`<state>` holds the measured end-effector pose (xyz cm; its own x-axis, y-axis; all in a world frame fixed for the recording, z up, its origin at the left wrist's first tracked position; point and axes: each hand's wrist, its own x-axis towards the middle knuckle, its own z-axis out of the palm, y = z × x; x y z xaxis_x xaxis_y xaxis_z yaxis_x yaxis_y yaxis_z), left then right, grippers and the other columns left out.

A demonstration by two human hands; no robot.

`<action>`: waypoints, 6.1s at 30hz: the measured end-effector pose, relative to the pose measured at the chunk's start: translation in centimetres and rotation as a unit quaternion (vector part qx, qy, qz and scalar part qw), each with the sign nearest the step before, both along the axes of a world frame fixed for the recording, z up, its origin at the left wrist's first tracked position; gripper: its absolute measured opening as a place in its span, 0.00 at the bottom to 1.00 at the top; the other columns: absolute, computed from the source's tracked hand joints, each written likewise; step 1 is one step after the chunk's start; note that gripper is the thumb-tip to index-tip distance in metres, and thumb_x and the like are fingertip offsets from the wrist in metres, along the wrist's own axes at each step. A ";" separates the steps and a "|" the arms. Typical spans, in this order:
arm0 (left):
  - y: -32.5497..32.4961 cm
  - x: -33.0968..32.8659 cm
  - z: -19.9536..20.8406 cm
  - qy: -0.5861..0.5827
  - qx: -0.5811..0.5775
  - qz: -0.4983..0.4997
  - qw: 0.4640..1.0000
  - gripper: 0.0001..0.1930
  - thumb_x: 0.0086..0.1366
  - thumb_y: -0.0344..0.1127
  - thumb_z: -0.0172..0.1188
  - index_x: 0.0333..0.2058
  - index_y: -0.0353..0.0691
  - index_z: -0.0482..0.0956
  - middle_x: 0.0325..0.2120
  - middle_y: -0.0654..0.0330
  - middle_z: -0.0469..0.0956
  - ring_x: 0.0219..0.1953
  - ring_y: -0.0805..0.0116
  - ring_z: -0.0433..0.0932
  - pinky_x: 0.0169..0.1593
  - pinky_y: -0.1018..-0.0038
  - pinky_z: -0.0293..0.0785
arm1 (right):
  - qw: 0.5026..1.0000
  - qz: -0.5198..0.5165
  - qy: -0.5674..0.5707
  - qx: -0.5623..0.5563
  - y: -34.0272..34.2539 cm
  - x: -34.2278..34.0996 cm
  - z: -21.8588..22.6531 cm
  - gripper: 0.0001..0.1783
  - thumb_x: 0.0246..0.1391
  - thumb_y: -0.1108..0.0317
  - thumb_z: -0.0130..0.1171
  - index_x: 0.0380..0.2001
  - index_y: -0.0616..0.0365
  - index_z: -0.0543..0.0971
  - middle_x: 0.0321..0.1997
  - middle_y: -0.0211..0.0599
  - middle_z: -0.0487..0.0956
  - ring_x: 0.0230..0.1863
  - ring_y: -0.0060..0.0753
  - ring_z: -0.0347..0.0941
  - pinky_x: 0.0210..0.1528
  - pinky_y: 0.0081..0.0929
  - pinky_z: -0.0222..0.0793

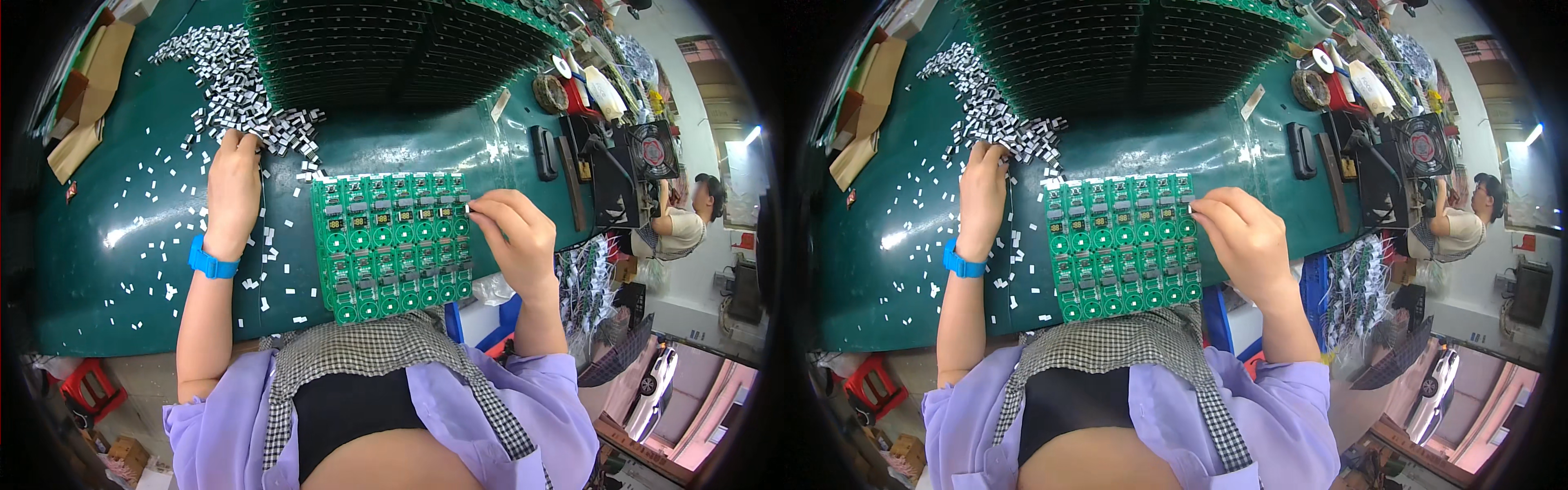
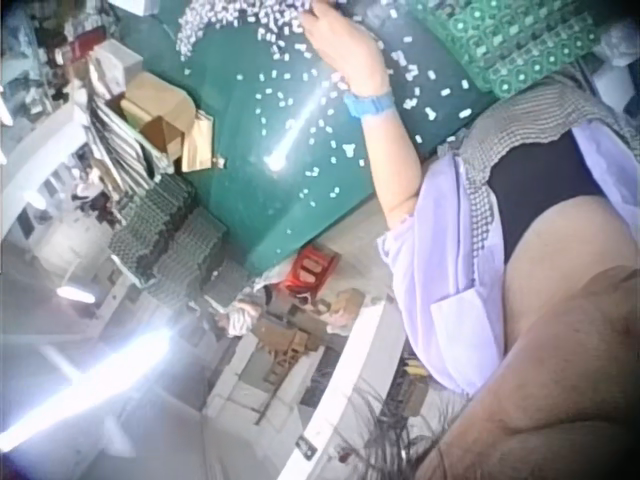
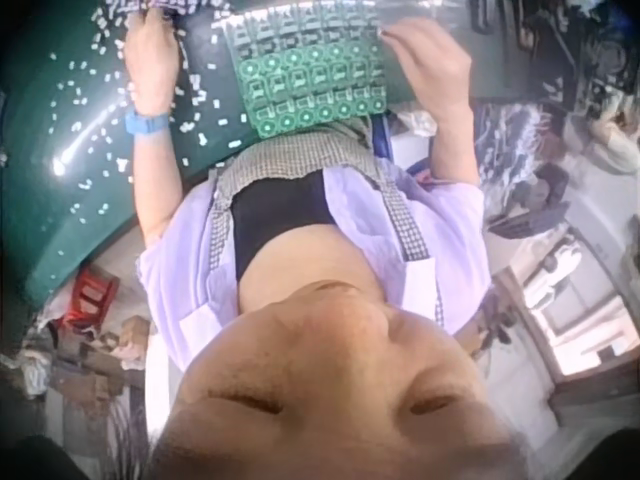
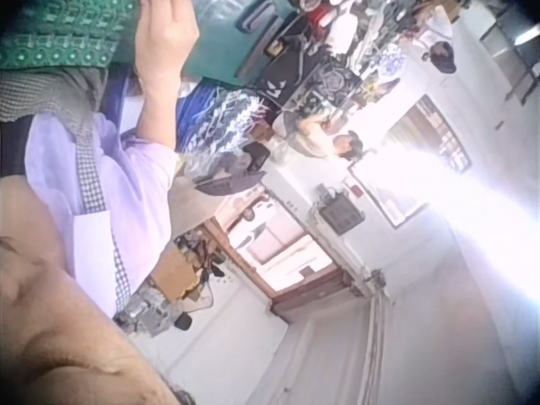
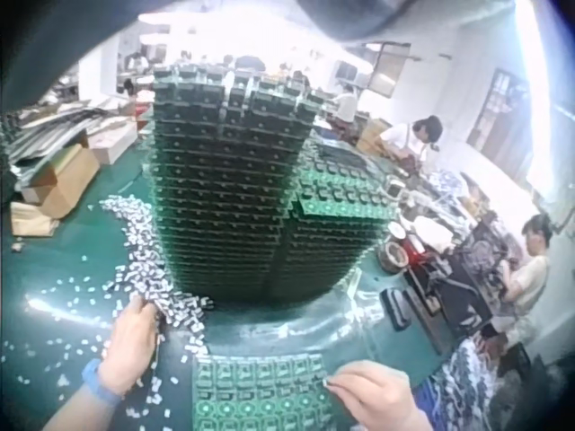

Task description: The person assembles electronic components onto printed circuit boards by hand, attaching plastic mounting clips to secure the components.

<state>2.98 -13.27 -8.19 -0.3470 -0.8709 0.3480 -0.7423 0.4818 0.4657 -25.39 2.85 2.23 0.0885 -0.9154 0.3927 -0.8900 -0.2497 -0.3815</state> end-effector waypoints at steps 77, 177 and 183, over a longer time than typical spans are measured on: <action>13.0 -1.4 7.2 0.395 0.147 -0.249 0.872 0.12 0.52 0.25 0.65 0.37 0.32 0.79 0.31 0.52 0.80 0.34 0.58 0.80 0.37 0.70 0.77 | 0.950 0.155 -0.261 0.067 1.5 8.8 0.1 0.11 0.37 0.79 0.68 0.29 0.62 0.80 0.31 0.39 0.79 0.32 0.33 0.77 0.32 0.25 0.73; 14.7 -0.2 6.8 0.371 0.029 -0.236 0.898 0.07 0.47 0.21 0.66 0.27 0.34 0.78 0.24 0.57 0.79 0.26 0.63 0.79 0.30 0.73 0.75 | 0.966 0.136 -0.220 0.010 3.6 10.3 -0.2 0.12 0.38 0.82 0.67 0.31 0.65 0.78 0.31 0.42 0.80 0.33 0.36 0.78 0.33 0.26 0.74; 6.2 2.8 4.0 0.141 -0.045 -0.058 0.987 0.14 0.54 0.22 0.57 0.42 0.33 0.75 0.38 0.50 0.76 0.41 0.51 0.75 0.44 0.64 0.72 | 0.987 0.083 -0.134 0.037 3.7 9.4 0.2 0.13 0.38 0.82 0.66 0.32 0.63 0.80 0.31 0.40 0.79 0.32 0.36 0.77 0.32 0.26 0.74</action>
<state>5.77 -7.10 -4.22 -0.3205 -0.7923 0.5192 -0.5267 0.6046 0.5975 -15.99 6.58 2.40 0.1428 -0.9239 0.3550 -0.7039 -0.3470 -0.6198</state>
